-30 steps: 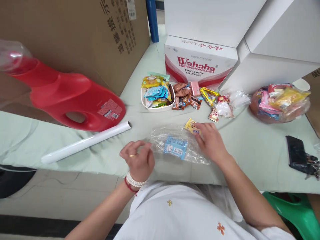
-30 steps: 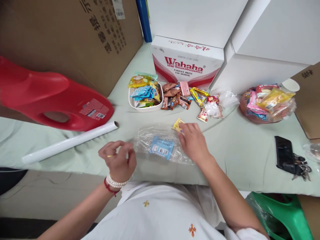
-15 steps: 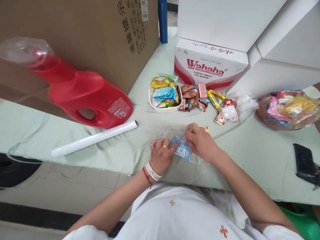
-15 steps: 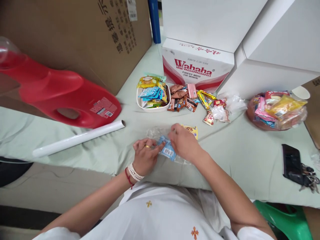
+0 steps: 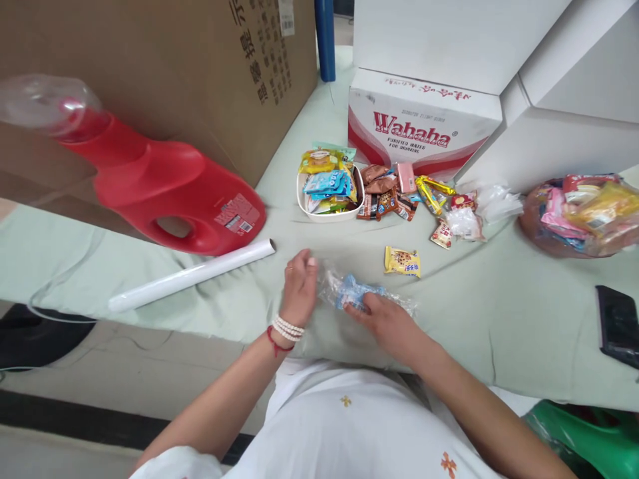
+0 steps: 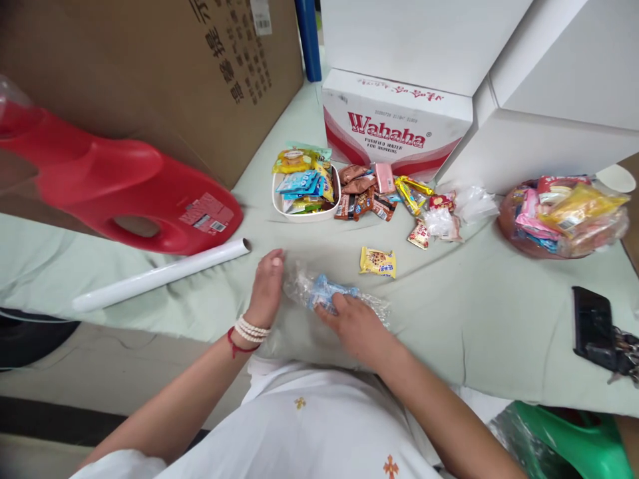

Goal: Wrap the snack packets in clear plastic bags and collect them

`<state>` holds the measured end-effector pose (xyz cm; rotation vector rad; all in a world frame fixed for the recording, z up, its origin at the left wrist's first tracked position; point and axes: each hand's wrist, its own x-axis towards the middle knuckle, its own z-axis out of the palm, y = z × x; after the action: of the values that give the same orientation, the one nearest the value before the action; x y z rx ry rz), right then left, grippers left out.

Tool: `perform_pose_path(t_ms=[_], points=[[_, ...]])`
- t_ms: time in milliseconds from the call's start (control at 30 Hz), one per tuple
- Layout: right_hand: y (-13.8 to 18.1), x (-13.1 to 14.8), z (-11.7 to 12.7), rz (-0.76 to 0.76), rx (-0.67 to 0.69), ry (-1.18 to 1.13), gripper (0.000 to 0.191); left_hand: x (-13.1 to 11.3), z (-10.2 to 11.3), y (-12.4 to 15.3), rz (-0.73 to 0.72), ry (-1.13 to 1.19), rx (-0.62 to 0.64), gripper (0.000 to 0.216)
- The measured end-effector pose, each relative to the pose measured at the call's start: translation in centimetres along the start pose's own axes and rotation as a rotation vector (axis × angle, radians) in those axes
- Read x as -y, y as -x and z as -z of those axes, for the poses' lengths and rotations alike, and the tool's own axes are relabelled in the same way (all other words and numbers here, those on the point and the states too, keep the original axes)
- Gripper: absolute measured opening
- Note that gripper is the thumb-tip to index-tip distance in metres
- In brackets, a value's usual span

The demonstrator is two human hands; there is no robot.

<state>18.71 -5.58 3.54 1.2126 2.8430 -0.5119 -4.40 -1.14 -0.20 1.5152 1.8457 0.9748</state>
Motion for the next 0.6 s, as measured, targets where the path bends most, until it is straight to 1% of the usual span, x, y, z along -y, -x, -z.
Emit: perform_pose_path(t_ms=[67, 133, 200, 267, 333, 400, 467, 500, 533, 567, 600], points=[[-0.1, 0.2, 0.0, -0.005, -0.009, 0.004, 0.064, -1.2, 0.5, -0.2, -0.072, -0.184, 0.091, 0.033], [-0.1, 0.1, 0.0, -0.006, -0.022, -0.013, 0.063, -2.3, 1.3, 0.1, -0.137, -0.265, 0.188, 0.028], [-0.2, 0.0, -0.3, 0.007, -0.044, -0.048, 0.060, -3.3, 1.9, 1.0, -0.172, -0.220, 0.274, 0.026], [-0.2, -0.2, -0.7, 0.013, -0.069, -0.095, 0.058, -4.2, 1.9, 2.1, -0.144, -0.125, 0.353, 0.022], [-0.1, -0.4, -1.0, 0.006, -0.107, -0.164, 0.055, -5.1, 0.9, 3.3, -0.101, -0.045, 0.420, 0.020], [0.3, -0.7, -1.3, 0.021, -0.171, -0.277, 0.049, -5.7, -0.7, 4.1, -0.128, -0.012, 0.443, 0.028], [1.2, -1.3, -1.4, 0.064, -0.248, -0.444, 0.042, -6.0, -2.2, 4.5, -0.195, -0.072, 0.432, 0.032], [1.8, -1.7, -1.5, 0.054, -0.294, -0.532, 0.039, -6.1, -2.8, 4.5, -0.219, -0.140, 0.431, 0.032], [2.3, -2.1, -1.6, -0.002, -0.359, -0.597, 0.037, -6.2, -3.2, 4.5, -0.228, -0.226, 0.442, 0.032], [2.8, -2.4, -1.7, -0.106, -0.442, -0.618, 0.034, -6.4, -3.4, 4.5, -0.225, -0.324, 0.458, 0.031], [3.3, -2.7, -1.9, -0.240, -0.526, -0.585, 0.032, -6.5, -3.5, 4.6, -0.217, -0.421, 0.472, 0.032]])
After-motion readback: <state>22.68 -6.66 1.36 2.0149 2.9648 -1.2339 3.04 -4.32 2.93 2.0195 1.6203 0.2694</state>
